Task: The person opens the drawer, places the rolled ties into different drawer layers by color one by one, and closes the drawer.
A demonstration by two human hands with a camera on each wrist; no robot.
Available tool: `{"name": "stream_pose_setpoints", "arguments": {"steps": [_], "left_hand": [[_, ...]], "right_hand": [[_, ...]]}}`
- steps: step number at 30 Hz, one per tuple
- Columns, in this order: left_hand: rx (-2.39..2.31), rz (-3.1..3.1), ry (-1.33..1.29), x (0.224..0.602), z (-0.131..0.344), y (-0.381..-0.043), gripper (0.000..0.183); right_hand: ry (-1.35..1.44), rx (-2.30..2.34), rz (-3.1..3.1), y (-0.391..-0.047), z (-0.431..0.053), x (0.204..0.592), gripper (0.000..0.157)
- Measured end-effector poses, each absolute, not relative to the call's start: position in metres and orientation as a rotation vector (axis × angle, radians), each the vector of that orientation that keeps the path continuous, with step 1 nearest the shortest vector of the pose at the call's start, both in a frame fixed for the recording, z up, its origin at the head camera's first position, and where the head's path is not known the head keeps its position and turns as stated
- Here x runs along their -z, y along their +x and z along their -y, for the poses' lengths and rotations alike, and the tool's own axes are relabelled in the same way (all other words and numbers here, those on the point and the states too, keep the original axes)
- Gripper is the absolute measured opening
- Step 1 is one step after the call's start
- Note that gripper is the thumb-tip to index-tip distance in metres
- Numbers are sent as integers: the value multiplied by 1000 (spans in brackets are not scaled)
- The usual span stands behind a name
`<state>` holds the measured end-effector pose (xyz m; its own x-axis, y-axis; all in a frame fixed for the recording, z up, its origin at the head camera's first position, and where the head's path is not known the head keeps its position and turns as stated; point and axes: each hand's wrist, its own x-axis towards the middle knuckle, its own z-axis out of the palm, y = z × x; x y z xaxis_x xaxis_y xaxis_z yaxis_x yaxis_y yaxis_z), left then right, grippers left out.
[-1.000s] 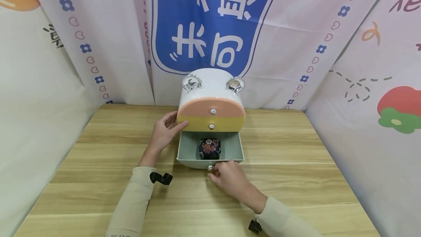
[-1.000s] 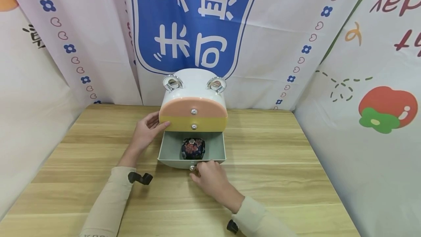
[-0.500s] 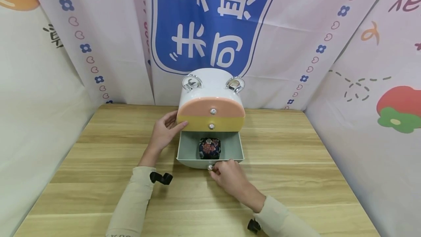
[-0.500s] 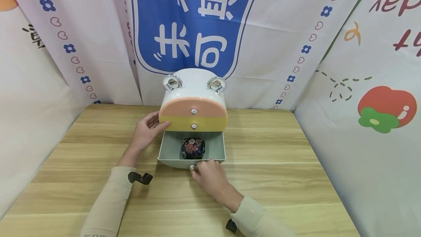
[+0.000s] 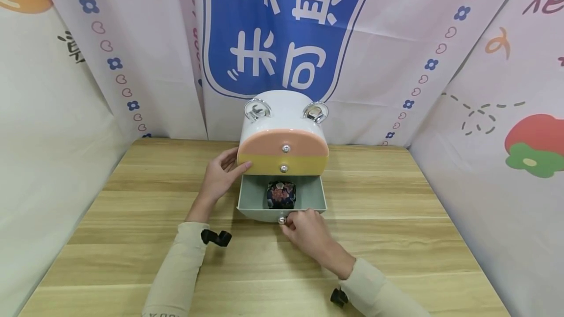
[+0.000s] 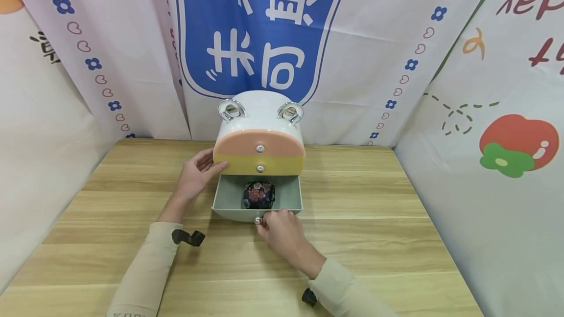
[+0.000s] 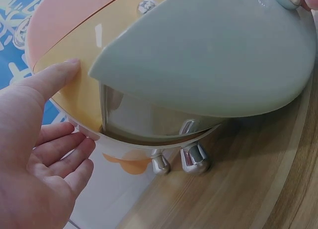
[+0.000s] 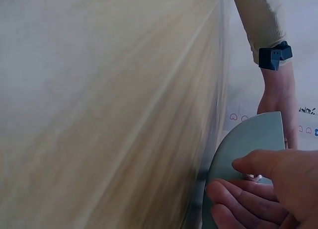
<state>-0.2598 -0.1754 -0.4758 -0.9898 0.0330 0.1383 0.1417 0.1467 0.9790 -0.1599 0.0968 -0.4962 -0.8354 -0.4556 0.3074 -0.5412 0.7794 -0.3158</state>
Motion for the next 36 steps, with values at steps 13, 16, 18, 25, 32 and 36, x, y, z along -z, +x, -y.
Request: {"name": "stream_pose_setpoints", "arguments": {"steps": [13, 16, 18, 25, 32, 36], "left_hand": [[1996, 2318, -172, 476, 176, -260, 83], [1994, 2310, -180, 475, 175, -260, 82], [1991, 2307, -184, 475, 175, -259, 82], [1978, 2318, -176, 475, 175, -259, 82], [1992, 2311, -173, 477, 176, -260, 82], [1987, 2315, -175, 476, 175, -261, 82]], "right_hand": [[770, -570, 2747, -173, -95, 494, 13], [769, -555, 2746, -177, -95, 494, 14], [767, -554, 2752, -179, -95, 493, 14], [772, -580, 2788, -184, -96, 490, 12], [766, -572, 2792, -190, -96, 492, 14], [765, -565, 2771, -193, -96, 492, 15]]}}
